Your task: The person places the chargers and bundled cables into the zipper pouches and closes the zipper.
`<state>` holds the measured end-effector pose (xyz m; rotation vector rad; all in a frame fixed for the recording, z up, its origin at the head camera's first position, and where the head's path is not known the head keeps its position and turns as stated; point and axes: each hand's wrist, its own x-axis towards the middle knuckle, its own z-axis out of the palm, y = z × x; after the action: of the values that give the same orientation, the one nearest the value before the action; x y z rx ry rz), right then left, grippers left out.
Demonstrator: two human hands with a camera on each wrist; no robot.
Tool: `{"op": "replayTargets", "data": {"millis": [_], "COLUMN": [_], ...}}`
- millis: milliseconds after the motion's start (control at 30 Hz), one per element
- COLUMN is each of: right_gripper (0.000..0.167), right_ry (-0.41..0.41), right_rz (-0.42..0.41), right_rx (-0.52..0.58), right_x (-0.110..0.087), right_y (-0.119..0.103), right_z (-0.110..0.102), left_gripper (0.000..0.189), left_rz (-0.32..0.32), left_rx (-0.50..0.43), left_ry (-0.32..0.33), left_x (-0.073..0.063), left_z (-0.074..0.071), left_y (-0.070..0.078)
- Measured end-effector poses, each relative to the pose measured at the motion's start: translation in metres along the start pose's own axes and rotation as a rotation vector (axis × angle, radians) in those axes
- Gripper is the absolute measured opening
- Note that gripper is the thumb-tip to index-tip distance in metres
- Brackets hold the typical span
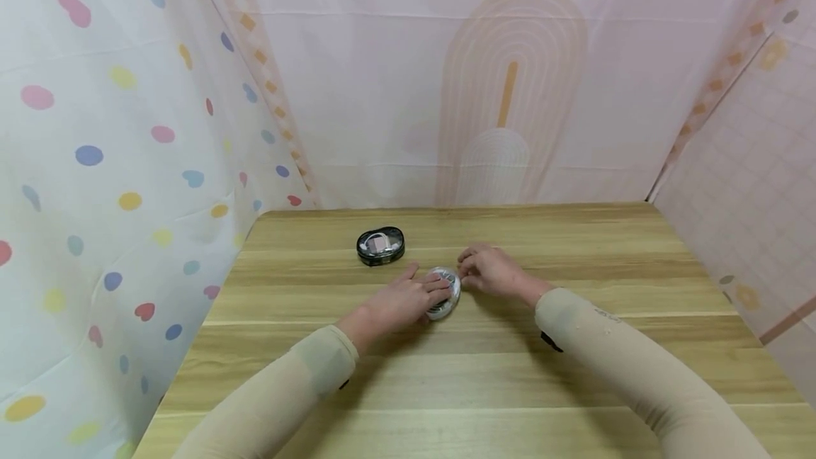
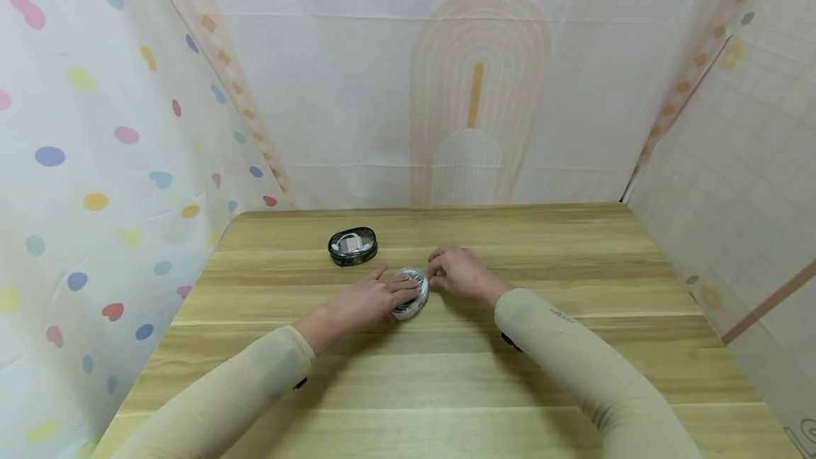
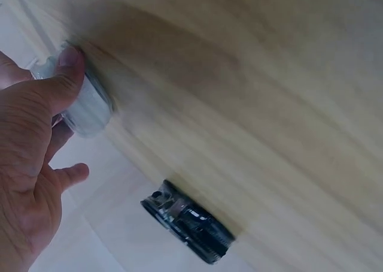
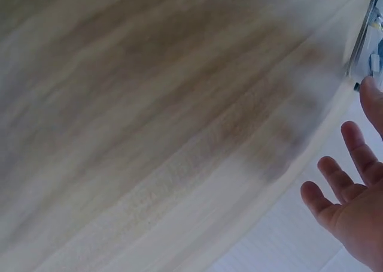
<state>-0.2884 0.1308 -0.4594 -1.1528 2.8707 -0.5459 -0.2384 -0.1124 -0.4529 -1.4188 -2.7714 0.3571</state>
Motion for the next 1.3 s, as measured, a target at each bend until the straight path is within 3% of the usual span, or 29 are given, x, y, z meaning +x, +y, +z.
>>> {"op": "replayTargets", "data": {"millis": [367, 633, 967, 1300], "right_gripper": [0.008, 0.005, 0.009, 0.01], "right_ry": [0.029, 0.011, -0.066, -0.037], "right_rz": [0.066, 0.059, 0.074, 0.041], "right_rx": [-0.02, 0.006, 0.139, 0.112], "right_x": [0.009, 0.008, 0.004, -0.005], "right_y": [-0.004, -0.001, 0.002, 0.008], "right_z": [0.0, -0.001, -0.004, -0.002], "left_gripper": [0.059, 0.059, 0.058, 0.055], "left_rz": [0.068, 0.005, -0.041, -0.04], "left_rx": [0.021, -0.011, -0.053, -0.078], "left_ry": [0.099, 0.055, 0.043, 0.019], "left_x": [-0.003, 0.001, 0.004, 0.003], "left_z": [-0.001, -0.001, -0.004, -0.005], "left_y": [-0.003, -0.002, 0.001, -0.001]}}
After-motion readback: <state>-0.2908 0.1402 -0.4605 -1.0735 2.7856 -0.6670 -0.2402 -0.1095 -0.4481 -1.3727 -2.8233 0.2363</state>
